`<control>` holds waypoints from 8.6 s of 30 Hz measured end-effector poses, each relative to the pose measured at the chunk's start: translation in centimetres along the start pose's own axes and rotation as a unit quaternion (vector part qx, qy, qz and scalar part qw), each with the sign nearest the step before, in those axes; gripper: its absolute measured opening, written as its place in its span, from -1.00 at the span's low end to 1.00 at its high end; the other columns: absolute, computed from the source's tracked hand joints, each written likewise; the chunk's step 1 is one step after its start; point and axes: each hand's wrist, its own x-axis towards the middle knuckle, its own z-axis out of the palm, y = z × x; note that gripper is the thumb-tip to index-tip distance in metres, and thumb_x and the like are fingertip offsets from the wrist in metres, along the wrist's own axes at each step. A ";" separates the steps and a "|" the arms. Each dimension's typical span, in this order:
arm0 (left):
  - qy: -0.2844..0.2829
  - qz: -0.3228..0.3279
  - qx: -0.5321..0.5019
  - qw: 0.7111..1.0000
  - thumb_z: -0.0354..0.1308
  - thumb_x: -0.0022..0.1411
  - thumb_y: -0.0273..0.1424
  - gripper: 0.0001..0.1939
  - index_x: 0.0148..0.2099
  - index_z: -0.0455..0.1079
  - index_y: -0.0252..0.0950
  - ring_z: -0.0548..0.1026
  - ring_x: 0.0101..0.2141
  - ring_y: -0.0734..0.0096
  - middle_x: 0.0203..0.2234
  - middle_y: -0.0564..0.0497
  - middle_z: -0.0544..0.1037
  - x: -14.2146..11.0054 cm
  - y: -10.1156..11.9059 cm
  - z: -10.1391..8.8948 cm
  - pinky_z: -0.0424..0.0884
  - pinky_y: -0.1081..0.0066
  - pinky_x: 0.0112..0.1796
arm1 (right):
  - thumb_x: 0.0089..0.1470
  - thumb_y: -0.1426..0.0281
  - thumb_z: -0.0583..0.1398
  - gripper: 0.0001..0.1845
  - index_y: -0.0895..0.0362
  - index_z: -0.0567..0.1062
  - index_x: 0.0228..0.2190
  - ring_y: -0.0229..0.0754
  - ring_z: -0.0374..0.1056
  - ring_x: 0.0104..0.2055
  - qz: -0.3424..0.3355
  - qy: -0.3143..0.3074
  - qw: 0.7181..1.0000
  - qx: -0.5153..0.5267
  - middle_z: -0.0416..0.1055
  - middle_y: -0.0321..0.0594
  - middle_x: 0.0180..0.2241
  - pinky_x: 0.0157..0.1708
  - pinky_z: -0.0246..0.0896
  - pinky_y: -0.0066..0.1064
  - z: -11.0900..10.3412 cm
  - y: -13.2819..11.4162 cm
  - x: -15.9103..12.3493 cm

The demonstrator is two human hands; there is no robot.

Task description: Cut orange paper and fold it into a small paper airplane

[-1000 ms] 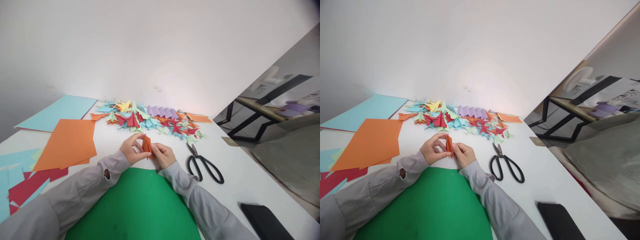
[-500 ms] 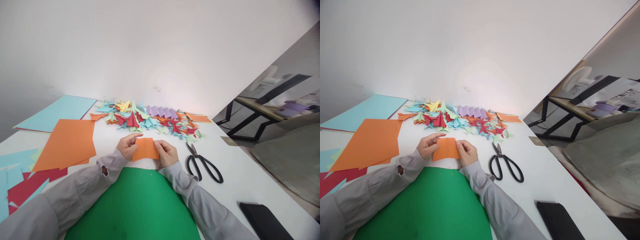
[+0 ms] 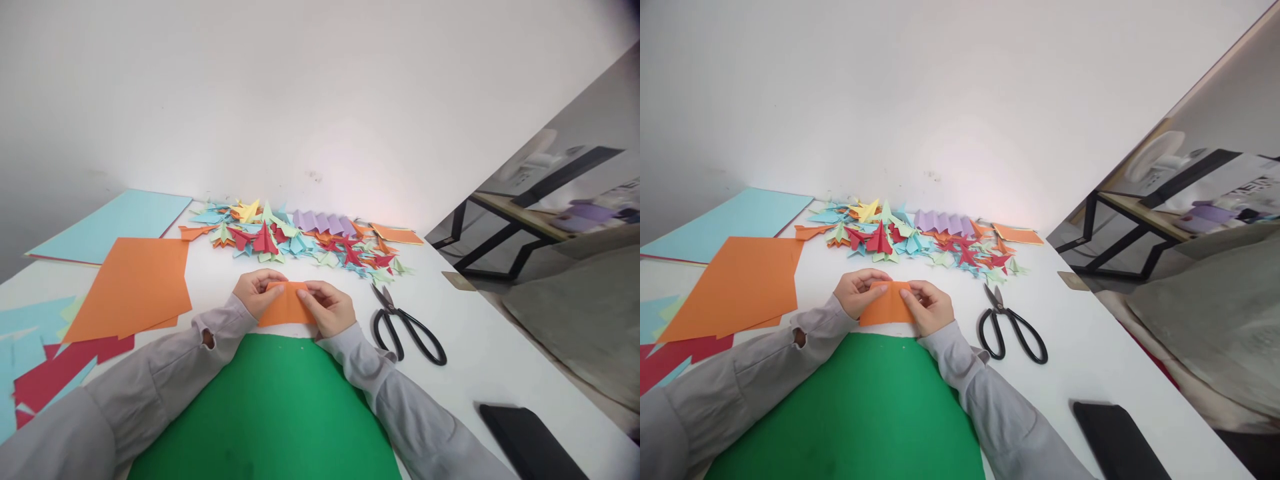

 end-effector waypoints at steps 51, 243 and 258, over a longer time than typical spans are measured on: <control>-0.188 0.460 0.600 0.627 -0.07 0.20 -0.50 -0.77 -0.29 0.43 -0.32 0.27 -0.42 0.37 -0.42 -0.05 0.45 2.9 -2.2 -3.2 0.19 0.37 -0.40 | -0.13 0.35 0.14 -0.77 0.21 0.52 -0.43 -0.26 0.25 -0.56 0.000 -0.095 0.916 -0.391 0.40 -0.22 -0.58 -0.52 0.16 -0.43 -0.8 0.0 2.0; -0.156 0.338 0.616 0.694 -0.01 0.09 -0.38 -0.72 -0.16 0.45 -0.20 0.31 -0.25 0.21 -0.19 -0.10 0.43 0.9 -1.0 -2.3 0.20 0.23 -0.32 | 0.02 0.51 0.04 -0.74 0.17 0.54 -0.43 -0.19 0.15 -0.43 -0.354 -0.177 0.787 -0.473 0.29 -0.12 -0.48 -0.48 0.08 -0.37 -1.5 0.9 0.0; -0.199 0.434 0.539 0.694 -0.06 0.14 -0.46 -0.74 -0.28 0.45 -0.39 0.39 -0.23 0.27 -0.27 -0.13 0.50 0.4 -1.1 -1.8 0.33 0.27 -0.17 | -0.08 0.54 0.06 -0.76 0.19 0.54 -0.45 -0.16 0.22 -0.40 -0.352 -0.143 0.804 -0.457 0.38 -0.10 -0.45 -0.42 0.17 -0.36 -1.5 0.4 -0.3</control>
